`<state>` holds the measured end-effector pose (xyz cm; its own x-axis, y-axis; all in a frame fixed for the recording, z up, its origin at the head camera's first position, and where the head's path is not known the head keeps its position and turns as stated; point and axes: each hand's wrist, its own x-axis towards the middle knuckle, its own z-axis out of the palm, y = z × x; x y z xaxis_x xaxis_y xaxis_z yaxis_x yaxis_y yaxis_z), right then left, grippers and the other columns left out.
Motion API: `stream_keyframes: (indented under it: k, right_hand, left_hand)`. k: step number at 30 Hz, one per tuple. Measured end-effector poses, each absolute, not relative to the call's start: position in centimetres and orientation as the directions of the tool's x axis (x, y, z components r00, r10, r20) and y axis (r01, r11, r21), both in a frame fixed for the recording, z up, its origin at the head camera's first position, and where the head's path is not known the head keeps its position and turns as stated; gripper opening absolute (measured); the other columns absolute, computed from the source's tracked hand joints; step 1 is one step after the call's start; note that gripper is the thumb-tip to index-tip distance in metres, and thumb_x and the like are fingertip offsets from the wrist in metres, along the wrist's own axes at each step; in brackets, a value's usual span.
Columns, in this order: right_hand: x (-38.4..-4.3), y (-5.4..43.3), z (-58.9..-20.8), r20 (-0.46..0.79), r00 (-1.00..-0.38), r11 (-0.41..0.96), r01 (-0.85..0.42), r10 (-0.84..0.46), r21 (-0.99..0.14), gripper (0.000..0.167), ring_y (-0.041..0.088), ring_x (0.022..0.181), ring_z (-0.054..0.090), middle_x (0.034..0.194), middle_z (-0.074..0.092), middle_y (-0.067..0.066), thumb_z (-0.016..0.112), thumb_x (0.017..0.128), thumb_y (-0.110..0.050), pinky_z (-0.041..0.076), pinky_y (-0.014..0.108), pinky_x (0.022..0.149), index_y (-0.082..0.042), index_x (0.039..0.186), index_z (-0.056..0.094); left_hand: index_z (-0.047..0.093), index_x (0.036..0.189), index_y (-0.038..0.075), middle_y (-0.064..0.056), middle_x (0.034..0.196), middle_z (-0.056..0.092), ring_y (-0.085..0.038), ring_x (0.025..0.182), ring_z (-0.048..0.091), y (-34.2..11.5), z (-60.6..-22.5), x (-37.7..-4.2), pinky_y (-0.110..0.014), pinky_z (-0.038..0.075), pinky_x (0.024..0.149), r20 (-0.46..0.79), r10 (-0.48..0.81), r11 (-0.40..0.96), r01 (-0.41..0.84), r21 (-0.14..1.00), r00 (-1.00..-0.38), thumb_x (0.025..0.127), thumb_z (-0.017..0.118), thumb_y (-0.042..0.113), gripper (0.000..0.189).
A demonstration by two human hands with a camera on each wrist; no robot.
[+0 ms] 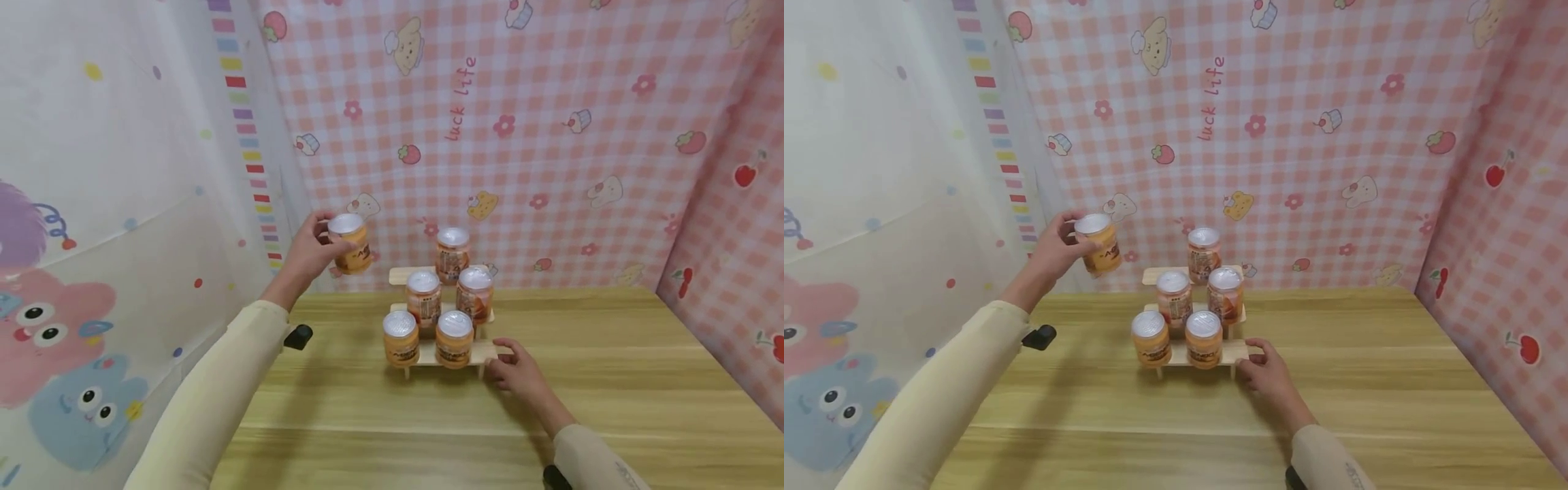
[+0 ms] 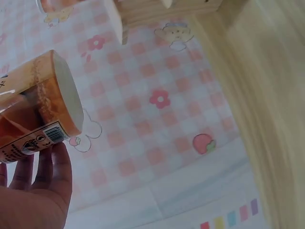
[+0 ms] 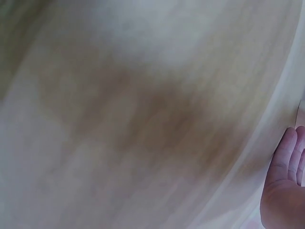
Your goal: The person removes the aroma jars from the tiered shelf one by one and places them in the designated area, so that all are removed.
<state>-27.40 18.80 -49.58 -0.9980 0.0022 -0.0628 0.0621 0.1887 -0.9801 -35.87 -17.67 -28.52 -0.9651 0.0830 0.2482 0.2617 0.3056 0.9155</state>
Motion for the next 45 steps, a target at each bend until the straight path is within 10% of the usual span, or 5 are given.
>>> stream_keyframes:
  k: [12,28,45]
  right_hand:
    - [-27.6,18.8,-49.5,-0.089,-0.996,0.196,0.088,0.002,-0.977,0.051,0.022,0.086,0.065,0.118,0.058,0.031,0.062,0.096,-0.007,0.056,0.037,0.07,0.002,0.14,0.04]
    - [-27.4,18.4,-49.3,-0.113,-0.994,0.162,0.111,-0.002,-0.98,0.051,0.021,0.085,0.065,0.114,0.059,0.026,0.062,0.096,-0.006,0.056,0.037,0.069,0.001,0.14,0.039]
    - [-27.2,18.9,-49.0,-0.105,-0.994,0.151,0.102,-0.013,-0.983,0.05,0.02,0.084,0.064,0.115,0.059,0.028,0.061,0.095,-0.006,0.055,0.035,0.069,0.002,0.139,0.039]
  left_hand:
    - [0.038,0.137,0.004,-0.017,0.13,0.051,-0.027,0.11,0.053,-20.8,-34.4,-28.8,-0.032,0.05,0.083,0.216,0.109,0.282,0.239,0.929,-0.97,0.084,0.077,0.01,0.066]
    - [0.048,0.131,0.003,-0.012,0.121,0.06,-0.024,0.111,0.055,-17.5,-42.5,-21.7,-0.033,0.047,0.092,0.233,0.126,0.191,0.254,0.948,-0.964,0.076,0.083,0.003,0.065]
    - [0.048,0.13,0.001,-0.009,0.121,0.059,-0.025,0.114,0.054,-10.1,-47.7,-21.1,-0.035,0.048,0.09,0.136,0.257,0.106,0.167,0.98,-0.957,0.074,0.085,0.003,0.067]
